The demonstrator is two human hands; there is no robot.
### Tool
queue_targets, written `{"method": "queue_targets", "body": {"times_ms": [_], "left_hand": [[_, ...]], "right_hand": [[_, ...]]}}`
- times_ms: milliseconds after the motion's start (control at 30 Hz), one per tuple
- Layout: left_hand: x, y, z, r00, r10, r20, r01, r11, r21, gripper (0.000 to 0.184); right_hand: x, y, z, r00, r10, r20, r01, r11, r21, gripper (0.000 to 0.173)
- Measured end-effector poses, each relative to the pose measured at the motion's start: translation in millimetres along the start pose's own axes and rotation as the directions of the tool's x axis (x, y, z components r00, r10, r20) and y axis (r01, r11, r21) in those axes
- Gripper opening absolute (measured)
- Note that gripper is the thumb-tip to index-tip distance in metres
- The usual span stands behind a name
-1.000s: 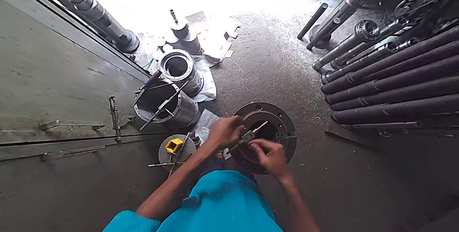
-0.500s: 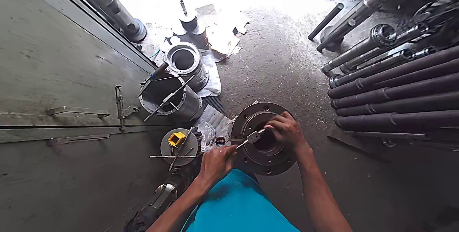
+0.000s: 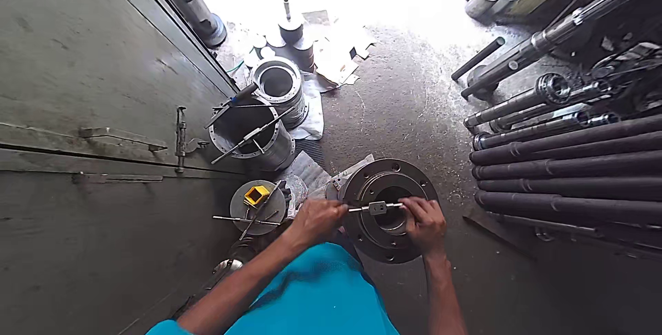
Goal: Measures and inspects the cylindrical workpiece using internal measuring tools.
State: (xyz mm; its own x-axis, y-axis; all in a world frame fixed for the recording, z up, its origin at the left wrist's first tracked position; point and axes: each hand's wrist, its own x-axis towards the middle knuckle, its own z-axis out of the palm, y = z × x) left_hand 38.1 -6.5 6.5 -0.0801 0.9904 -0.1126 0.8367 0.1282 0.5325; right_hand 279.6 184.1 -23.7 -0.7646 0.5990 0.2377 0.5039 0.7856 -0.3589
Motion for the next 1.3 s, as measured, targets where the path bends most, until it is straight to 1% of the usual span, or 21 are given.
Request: {"method": "queue_targets", "body": {"times_ms": [67, 100, 167, 233, 300, 333, 400, 433, 500, 533, 600, 667, 733, 800, 900, 1000, 1100, 1133, 1200, 1267, 1300], "left_hand": [[-11.5, 26.6, 11.6, 0.993, -0.060, 0.103, 0.062, 0.998, -0.022, 0.028], [-12.3, 41.3, 16.6, 0.980, -0.093, 0.179, 0.104, 0.993, -0.054, 0.035], [-5.8, 64.8, 23.3, 0.944, -0.143, 0.298, 0.183, 0.977, -0.110, 0.043], [4.5, 77.6, 22.8, 0.903, -0.161, 0.399, 0.225, 0.967, -0.120, 0.047], [11.1, 78.9, 16.4, 0.869, -0.166, 0.467, 0.244, 0.963, -0.111, 0.049], [8.0, 75.4, 16.2, 0.875, -0.166, 0.454, 0.243, 0.963, -0.116, 0.048], [-6.7, 61.1, 18.5, 0.921, -0.186, 0.343, 0.247, 0.958, -0.144, 0.043], [-13.5, 51.2, 17.7, 0.940, -0.211, 0.269, 0.259, 0.953, -0.156, 0.041], [-16.4, 22.8, 17.5, 0.969, -0.243, 0.053, 0.248, 0.957, -0.148, 0.034], [-9.6, 6.0, 17.4, 0.973, -0.227, -0.029, 0.222, 0.968, -0.120, 0.031], [15.7, -22.1, 15.6, 0.986, -0.110, -0.123, 0.104, 0.993, -0.053, 0.026], [43.8, -47.3, 11.1, 0.984, 0.092, -0.152, -0.094, 0.996, -0.001, 0.019], [66.4, -64.5, 0.2, 0.960, 0.262, -0.101, -0.258, 0.965, 0.052, 0.016], [85.3, -68.0, -15.2, 0.929, 0.368, -0.039, -0.365, 0.929, 0.055, 0.017], [108.0, -72.4, -25.9, 0.900, 0.434, 0.031, -0.435, 0.900, 0.028, 0.021], [102.3, -72.5, -16.7, 0.911, 0.411, -0.018, -0.412, 0.911, -0.012, 0.021], [65.6, -65.1, 1.9, 0.961, 0.260, -0.088, -0.268, 0.959, -0.096, 0.021], [49.9, -58.6, 5.0, 0.976, 0.198, -0.089, -0.209, 0.970, -0.126, 0.021], [17.1, -39.0, 13.9, 0.992, 0.106, -0.073, -0.116, 0.981, -0.154, 0.026], [-10.7, -18.9, 28.7, 0.995, 0.076, -0.065, -0.086, 0.982, -0.167, 0.032], [-19.8, -11.4, 38.2, 0.993, 0.080, -0.088, -0.095, 0.977, -0.190, 0.032]], "right_hand": [[33.5, 7.6, 7.1, 0.995, -0.096, 0.035, 0.095, 0.995, 0.029, 0.026], [50.6, 9.5, 10.7, 0.985, -0.157, 0.073, 0.153, 0.987, 0.055, 0.028], [85.0, 5.4, 15.6, 0.943, -0.289, 0.164, 0.278, 0.957, 0.086, 0.032], [106.3, -2.5, 14.4, 0.888, -0.385, 0.251, 0.373, 0.923, 0.093, 0.037], [111.0, -5.2, 8.7, 0.863, -0.406, 0.299, 0.402, 0.912, 0.078, 0.037], [106.3, -4.2, 6.7, 0.870, -0.387, 0.306, 0.385, 0.920, 0.072, 0.036], [86.2, 0.4, 1.5, 0.909, -0.295, 0.295, 0.289, 0.955, 0.064, 0.027], [72.2, 6.1, -1.8, 0.929, -0.244, 0.277, 0.236, 0.970, 0.062, 0.025], [35.8, 16.0, -10.5, 0.957, -0.137, 0.256, 0.127, 0.990, 0.055, 0.030], [14.9, 12.1, -14.6, 0.965, -0.067, 0.255, 0.056, 0.997, 0.051, 0.033], [-22.8, -15.3, -17.0, 0.969, 0.097, 0.226, -0.104, 0.994, 0.021, 0.034], [-43.8, -55.2, -16.8, 0.953, 0.257, 0.162, -0.247, 0.966, -0.081, 0.033], [-51.5, -89.4, -12.7, 0.925, 0.370, 0.086, -0.350, 0.918, -0.186, 0.033], [-57.3, -110.2, -4.9, 0.905, 0.426, -0.008, -0.419, 0.885, -0.204, 0.030], [-63.4, -124.4, 7.4, 0.889, 0.444, -0.113, -0.457, 0.875, -0.160, 0.026], [-65.1, -113.7, 3.9, 0.912, 0.402, -0.077, -0.409, 0.902, -0.140, 0.026], [-56.9, -71.7, -5.9, 0.961, 0.276, 0.003, -0.275, 0.957, -0.098, 0.027], [-48.7, -57.7, -7.0, 0.967, 0.254, 0.020, -0.250, 0.963, -0.101, 0.026], [-23.6, -34.7, -9.0, 0.970, 0.241, 0.039, -0.235, 0.965, -0.113, 0.026], [7.3, -20.6, -4.2, 0.974, 0.213, 0.074, -0.204, 0.973, -0.109, 0.028], [20.4, -17.8, -2.1, 0.977, 0.186, 0.100, -0.176, 0.979, -0.099, 0.028]]}}
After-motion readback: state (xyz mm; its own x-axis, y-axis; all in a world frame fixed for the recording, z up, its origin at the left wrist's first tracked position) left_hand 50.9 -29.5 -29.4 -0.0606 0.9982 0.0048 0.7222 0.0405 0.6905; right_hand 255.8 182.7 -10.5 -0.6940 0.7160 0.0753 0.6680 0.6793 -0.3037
